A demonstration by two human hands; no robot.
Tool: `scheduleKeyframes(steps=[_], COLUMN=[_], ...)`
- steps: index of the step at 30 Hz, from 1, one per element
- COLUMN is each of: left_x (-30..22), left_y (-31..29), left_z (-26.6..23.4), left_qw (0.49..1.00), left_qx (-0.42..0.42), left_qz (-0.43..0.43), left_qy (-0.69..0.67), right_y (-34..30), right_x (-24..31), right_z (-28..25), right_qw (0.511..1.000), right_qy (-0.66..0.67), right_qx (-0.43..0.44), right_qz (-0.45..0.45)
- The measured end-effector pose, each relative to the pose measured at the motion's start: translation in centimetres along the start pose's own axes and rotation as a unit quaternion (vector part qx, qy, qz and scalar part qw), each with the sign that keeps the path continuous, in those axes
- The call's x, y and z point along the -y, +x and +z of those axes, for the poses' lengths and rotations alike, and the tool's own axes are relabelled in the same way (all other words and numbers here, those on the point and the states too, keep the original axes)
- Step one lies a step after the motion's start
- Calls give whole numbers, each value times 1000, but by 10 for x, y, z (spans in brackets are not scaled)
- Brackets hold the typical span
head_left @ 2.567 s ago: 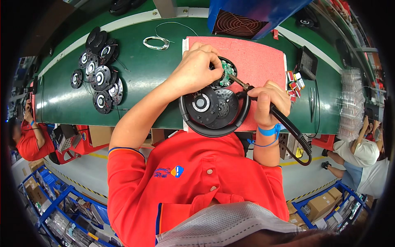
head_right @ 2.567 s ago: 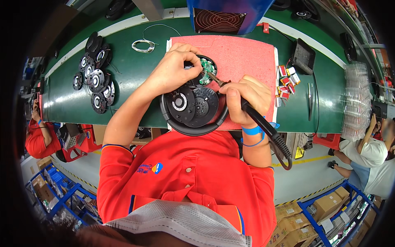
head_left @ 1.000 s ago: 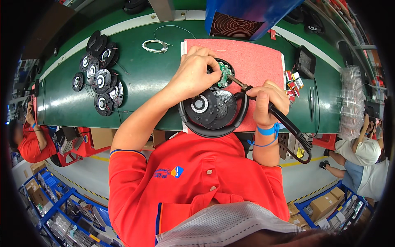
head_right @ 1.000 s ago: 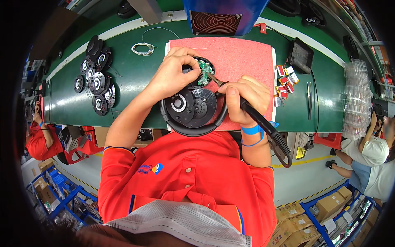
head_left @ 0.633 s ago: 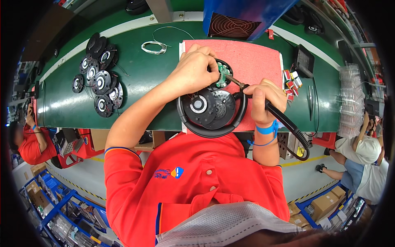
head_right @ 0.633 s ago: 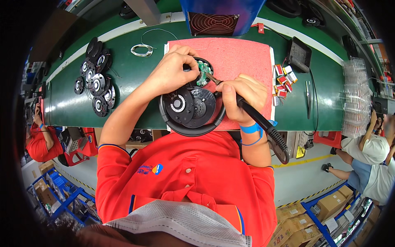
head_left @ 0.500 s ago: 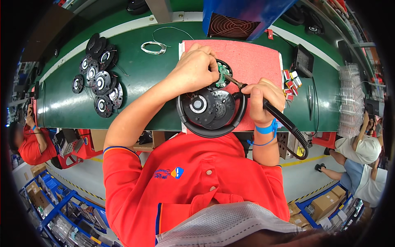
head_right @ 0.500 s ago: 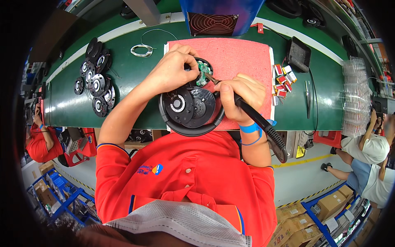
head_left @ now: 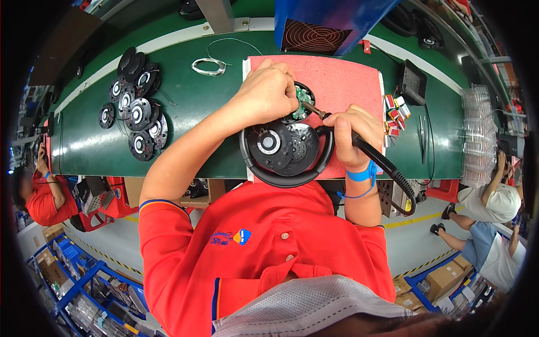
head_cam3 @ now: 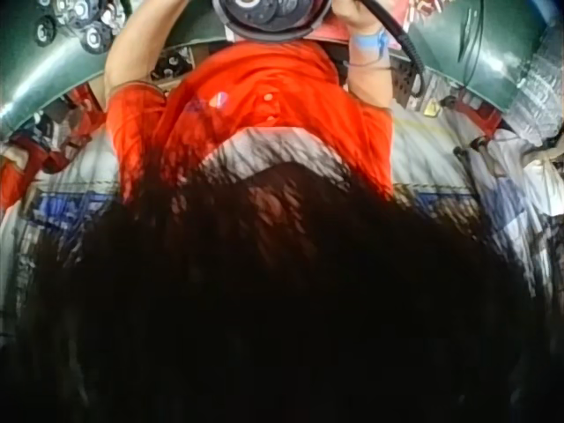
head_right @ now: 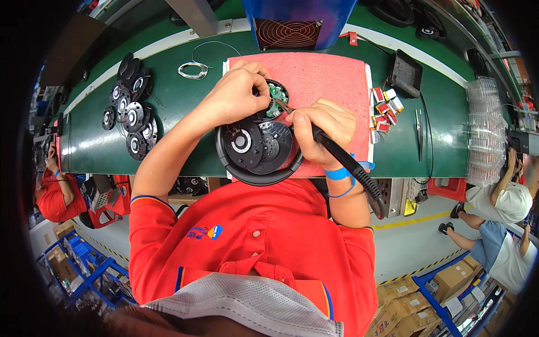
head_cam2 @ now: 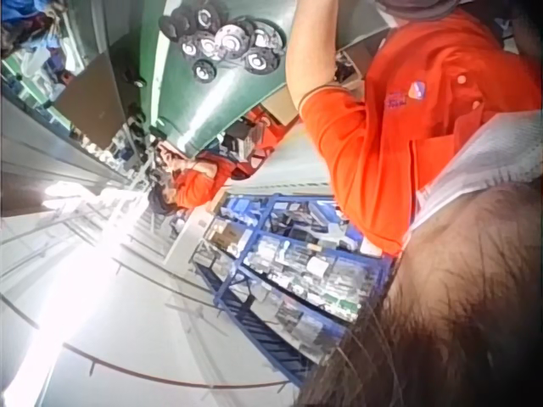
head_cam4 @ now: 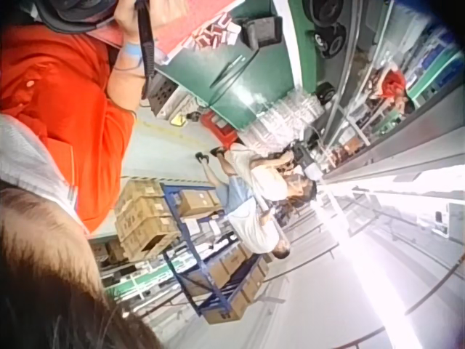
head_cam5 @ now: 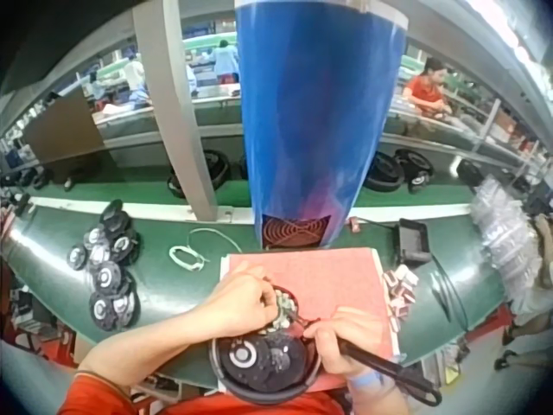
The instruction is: Assembling and soldering internal components of headphones on a production line.
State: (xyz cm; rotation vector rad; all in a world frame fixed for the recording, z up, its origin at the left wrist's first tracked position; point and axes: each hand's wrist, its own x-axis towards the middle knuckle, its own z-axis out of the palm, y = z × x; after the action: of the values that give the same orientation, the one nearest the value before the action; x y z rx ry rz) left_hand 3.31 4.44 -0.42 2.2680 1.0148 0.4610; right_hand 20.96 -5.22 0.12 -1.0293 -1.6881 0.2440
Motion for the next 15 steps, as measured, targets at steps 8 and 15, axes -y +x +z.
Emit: scheduleKeyframes(steps=[8,15], left_x=[1,-4], left_y=[1,0], left_z=[2,-2], left_qw=[1000,1000], left_qx=[-13,8], left_qz=[6,-5], left_qy=[9,27], right_y=[-1,-3], right_x=[0,0], right_z=[-1,-5], right_qw=[1000,1000], right_qy=[-4,3], right_qx=[-4,-29], right_qz=[-3,-9])
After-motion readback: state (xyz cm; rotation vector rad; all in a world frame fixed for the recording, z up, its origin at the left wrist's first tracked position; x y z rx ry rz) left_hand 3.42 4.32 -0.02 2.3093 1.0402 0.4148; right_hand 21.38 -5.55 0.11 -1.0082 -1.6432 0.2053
